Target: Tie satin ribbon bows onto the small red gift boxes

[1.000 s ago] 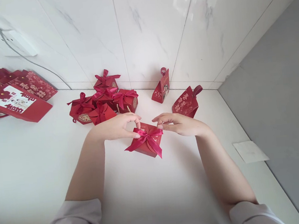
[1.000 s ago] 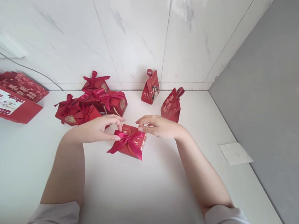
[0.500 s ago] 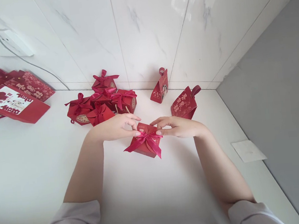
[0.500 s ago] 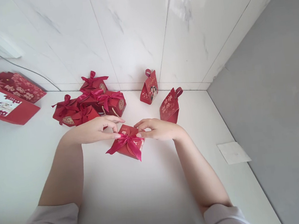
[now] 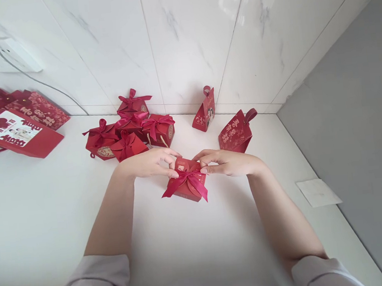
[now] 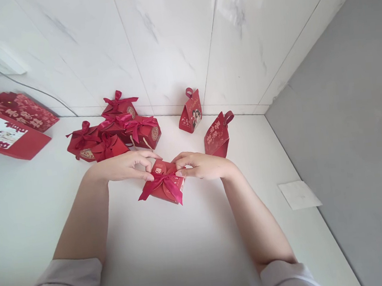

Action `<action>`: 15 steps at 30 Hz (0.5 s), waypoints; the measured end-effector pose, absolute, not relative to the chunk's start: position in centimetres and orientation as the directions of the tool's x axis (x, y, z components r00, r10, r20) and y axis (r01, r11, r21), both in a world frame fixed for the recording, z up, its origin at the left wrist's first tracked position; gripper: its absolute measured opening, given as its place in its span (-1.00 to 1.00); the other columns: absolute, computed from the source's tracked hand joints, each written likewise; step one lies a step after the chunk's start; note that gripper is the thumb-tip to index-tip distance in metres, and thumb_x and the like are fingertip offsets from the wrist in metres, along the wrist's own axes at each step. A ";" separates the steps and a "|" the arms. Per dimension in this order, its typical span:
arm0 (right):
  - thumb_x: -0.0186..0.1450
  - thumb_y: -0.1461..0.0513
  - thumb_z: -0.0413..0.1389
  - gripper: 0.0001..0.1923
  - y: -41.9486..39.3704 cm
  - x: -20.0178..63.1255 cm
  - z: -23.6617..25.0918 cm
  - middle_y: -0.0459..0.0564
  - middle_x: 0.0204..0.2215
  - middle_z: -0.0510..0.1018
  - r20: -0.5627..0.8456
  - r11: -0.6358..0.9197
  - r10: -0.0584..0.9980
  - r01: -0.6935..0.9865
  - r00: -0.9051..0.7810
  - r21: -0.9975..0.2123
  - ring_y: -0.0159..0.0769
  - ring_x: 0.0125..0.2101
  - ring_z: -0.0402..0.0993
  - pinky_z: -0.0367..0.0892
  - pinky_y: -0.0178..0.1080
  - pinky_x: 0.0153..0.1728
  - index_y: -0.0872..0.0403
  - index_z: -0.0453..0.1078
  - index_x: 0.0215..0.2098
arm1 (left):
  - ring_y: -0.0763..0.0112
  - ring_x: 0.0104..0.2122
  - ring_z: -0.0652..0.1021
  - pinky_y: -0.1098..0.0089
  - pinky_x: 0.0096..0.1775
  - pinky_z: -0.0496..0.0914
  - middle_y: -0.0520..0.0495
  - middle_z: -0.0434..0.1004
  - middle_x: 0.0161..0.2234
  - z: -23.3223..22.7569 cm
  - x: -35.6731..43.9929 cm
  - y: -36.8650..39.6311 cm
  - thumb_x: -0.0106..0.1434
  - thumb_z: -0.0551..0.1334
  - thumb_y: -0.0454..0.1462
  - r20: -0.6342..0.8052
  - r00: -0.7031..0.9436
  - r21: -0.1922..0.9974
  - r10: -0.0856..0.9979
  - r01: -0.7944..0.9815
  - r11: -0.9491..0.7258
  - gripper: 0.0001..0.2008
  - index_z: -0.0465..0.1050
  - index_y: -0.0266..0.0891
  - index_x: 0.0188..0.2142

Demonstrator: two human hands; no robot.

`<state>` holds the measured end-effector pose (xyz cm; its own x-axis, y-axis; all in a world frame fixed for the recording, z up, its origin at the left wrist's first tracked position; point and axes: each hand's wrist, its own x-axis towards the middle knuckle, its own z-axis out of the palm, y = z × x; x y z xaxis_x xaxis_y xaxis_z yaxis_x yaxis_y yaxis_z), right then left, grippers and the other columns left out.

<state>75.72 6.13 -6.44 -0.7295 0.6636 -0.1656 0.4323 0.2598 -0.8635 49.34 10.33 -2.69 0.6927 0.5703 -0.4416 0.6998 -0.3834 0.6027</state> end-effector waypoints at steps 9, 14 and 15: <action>0.36 -0.02 -0.02 -0.67 5.9 76.0 -6.2 0.01 0.04 0.36 -0.190 0.267 0.662 0.465 -0.725 -0.844 -0.20 -0.07 0.37 0.31 -0.15 -0.08 0.01 0.44 -0.26 | 0.13 0.13 0.36 0.25 0.09 0.28 0.00 0.26 0.23 -3.3 49.0 11.0 0.13 0.27 0.05 -0.424 0.723 0.647 0.546 0.663 -0.376 -0.64 0.44 -0.20 -0.50; 0.37 -0.03 -0.02 -0.67 5.8 76.0 -6.2 0.02 0.06 0.34 -0.183 0.273 0.684 0.481 -0.706 -0.833 -0.16 0.03 0.30 0.28 -0.12 -0.04 0.01 0.41 -0.31 | 0.12 0.18 0.33 0.27 0.08 0.26 0.02 0.21 0.27 -3.0 48.6 10.9 0.16 0.24 0.05 -0.426 0.717 0.638 0.552 0.671 -0.378 -0.64 0.43 -0.20 -0.48; 0.37 -0.02 -0.02 -0.67 5.8 76.0 -6.1 0.01 0.06 0.34 -0.174 0.279 0.695 0.485 -0.697 -0.829 -0.15 0.03 0.29 0.27 -0.11 -0.03 0.01 0.40 -0.33 | 0.11 0.19 0.31 0.27 0.09 0.26 0.00 0.21 0.28 -2.9 48.5 10.9 0.17 0.23 0.05 -0.422 0.719 0.634 0.553 0.670 -0.387 -0.64 0.43 -0.20 -0.47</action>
